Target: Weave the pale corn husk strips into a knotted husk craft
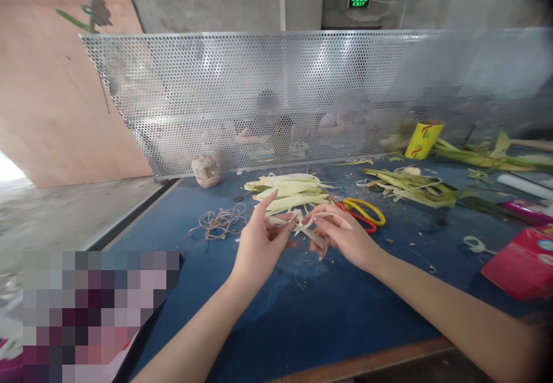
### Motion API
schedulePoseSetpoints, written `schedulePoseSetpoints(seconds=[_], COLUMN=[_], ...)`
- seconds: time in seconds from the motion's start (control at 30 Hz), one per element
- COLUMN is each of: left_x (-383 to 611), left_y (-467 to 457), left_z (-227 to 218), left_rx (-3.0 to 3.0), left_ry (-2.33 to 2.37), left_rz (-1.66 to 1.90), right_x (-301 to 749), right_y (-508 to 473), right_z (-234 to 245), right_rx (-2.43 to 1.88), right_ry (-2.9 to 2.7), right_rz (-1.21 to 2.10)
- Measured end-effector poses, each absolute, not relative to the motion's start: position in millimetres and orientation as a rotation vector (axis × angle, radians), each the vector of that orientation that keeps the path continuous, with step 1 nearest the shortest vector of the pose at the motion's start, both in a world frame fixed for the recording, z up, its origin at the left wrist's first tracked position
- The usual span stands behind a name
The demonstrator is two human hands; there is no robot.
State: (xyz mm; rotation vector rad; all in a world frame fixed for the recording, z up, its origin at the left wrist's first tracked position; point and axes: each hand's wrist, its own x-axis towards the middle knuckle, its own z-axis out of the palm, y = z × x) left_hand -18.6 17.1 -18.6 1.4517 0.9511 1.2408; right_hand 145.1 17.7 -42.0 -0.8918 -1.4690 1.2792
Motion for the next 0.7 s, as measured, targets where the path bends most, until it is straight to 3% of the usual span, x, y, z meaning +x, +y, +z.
schedulePoseSetpoints(seconds=[0.7], left_x=[-18.7], left_y=[21.1], left_z=[-22.6], left_rx=[1.373], left_ry=[0.891], left_rz=[1.112], right_x=[145.5], right_y=[13.4], right_z=[-34.8], right_rx=[-1.003], right_ry=[-1.321], right_rz=[1.367])
